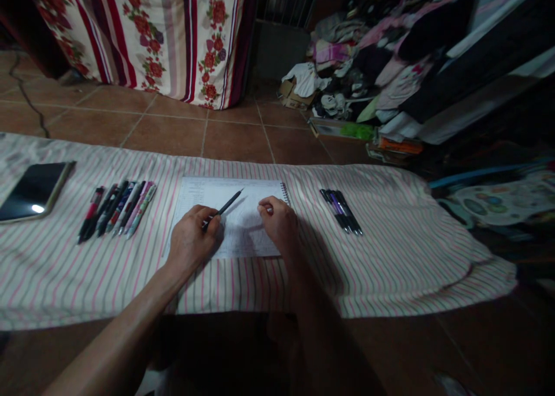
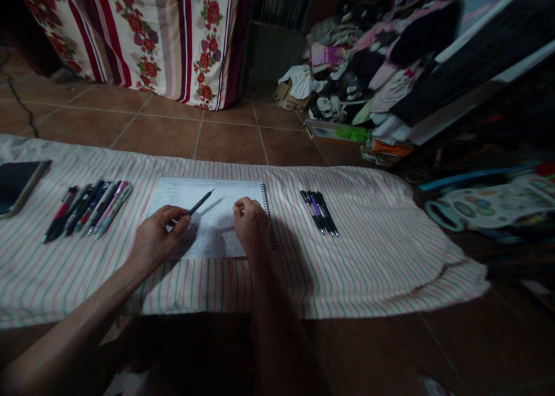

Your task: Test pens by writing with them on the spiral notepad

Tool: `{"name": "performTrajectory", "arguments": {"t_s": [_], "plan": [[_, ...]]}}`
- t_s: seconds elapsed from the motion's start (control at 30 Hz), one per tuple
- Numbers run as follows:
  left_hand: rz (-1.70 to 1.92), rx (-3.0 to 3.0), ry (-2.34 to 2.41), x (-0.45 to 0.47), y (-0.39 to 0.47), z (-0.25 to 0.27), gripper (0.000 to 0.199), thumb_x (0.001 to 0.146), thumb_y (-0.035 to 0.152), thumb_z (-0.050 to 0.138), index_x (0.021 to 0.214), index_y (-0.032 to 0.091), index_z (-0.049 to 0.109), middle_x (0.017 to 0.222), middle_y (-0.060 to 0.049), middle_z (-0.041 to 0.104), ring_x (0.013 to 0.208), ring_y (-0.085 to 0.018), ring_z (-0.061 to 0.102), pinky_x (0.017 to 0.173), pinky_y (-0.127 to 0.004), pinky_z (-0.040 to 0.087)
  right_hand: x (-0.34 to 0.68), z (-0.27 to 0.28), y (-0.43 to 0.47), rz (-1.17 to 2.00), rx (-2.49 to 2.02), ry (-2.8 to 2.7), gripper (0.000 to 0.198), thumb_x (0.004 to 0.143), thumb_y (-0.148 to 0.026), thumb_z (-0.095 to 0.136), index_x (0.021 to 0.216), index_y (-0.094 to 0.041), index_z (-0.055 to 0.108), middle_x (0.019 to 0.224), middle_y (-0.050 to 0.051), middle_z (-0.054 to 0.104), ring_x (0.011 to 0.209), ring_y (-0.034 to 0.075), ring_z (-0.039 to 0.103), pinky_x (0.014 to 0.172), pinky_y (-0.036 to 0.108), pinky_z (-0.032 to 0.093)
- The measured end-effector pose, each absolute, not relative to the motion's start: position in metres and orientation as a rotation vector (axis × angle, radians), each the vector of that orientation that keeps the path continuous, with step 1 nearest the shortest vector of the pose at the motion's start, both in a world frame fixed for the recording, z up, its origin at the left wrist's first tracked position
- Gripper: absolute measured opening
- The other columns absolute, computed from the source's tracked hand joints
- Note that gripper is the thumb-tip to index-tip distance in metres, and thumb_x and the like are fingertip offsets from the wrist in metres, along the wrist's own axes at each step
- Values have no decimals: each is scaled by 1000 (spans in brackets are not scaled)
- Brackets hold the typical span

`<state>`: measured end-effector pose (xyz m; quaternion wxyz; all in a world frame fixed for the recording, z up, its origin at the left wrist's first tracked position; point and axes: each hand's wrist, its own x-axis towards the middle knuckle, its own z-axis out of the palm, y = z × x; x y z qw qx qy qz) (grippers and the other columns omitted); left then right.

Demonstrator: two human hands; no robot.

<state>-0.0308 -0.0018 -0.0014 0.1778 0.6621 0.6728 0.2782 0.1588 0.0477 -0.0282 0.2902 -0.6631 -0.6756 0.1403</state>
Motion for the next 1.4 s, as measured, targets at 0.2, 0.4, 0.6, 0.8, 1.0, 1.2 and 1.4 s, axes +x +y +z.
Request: {"name": "performTrajectory", "arguments": {"t_s": [0.2,0.4,0.6,0.8,1.0,1.2,1.4], "plan": [[757,1911,1911,-31,-3,-4,29,83,33,43,93,17,65,91,-5,66,77,-19,61,69,-30,44,159,-31,57,769,-1579,-1469,18,71,-33,54,82,-19,60,67,1,64,57,14,59,58,26,44],[735,1935,1919,-31,-3,-6,29,84,31,43,95,17,66,85,-7,68,78,-21,62,70,-32,45,155,-21,54,1028,-1432,-1155,21,66,-33,58,81,-19,56,62,-2,61,49,10,51,48,22,39],[773,1956,1912,-31,-2,-10,28,84,30,43,96,18,65,87,-6,67,78,-20,62,69,-31,46,156,-5,48,1250,-1296,-941,24,63,-31,65,82,-17,61,70,0,64,57,7,52,55,21,40],[815,1997,1867,-31,-2,-13,28,85,30,42,96,18,65,86,-6,67,78,-19,62,69,-30,46,159,3,49,1295,-1160,-820,26,59,-26,71,83,-18,63,68,-3,59,59,6,50,57,21,40],[833,2042,1859,-30,-3,-13,27,86,29,42,95,18,64,86,-6,66,79,-19,62,69,-30,47,161,3,48,1266,-1162,-873,24,61,-27,69,83,-18,66,63,-5,54,56,6,45,55,21,36],[827,2095,1847,-29,-4,-13,28,86,29,41,96,17,64,84,-6,66,78,-19,62,68,-29,47,159,0,48,1308,-1200,-928,24,61,-30,70,82,-19,68,67,-2,58,62,8,50,58,22,38],[806,2124,1826,-28,-3,-14,29,87,29,40,98,16,63,84,-5,65,77,-19,61,67,-29,46,156,2,46,1293,-1223,-983,24,63,-31,68,83,-19,67,72,0,62,64,10,52,60,24,39]]}}
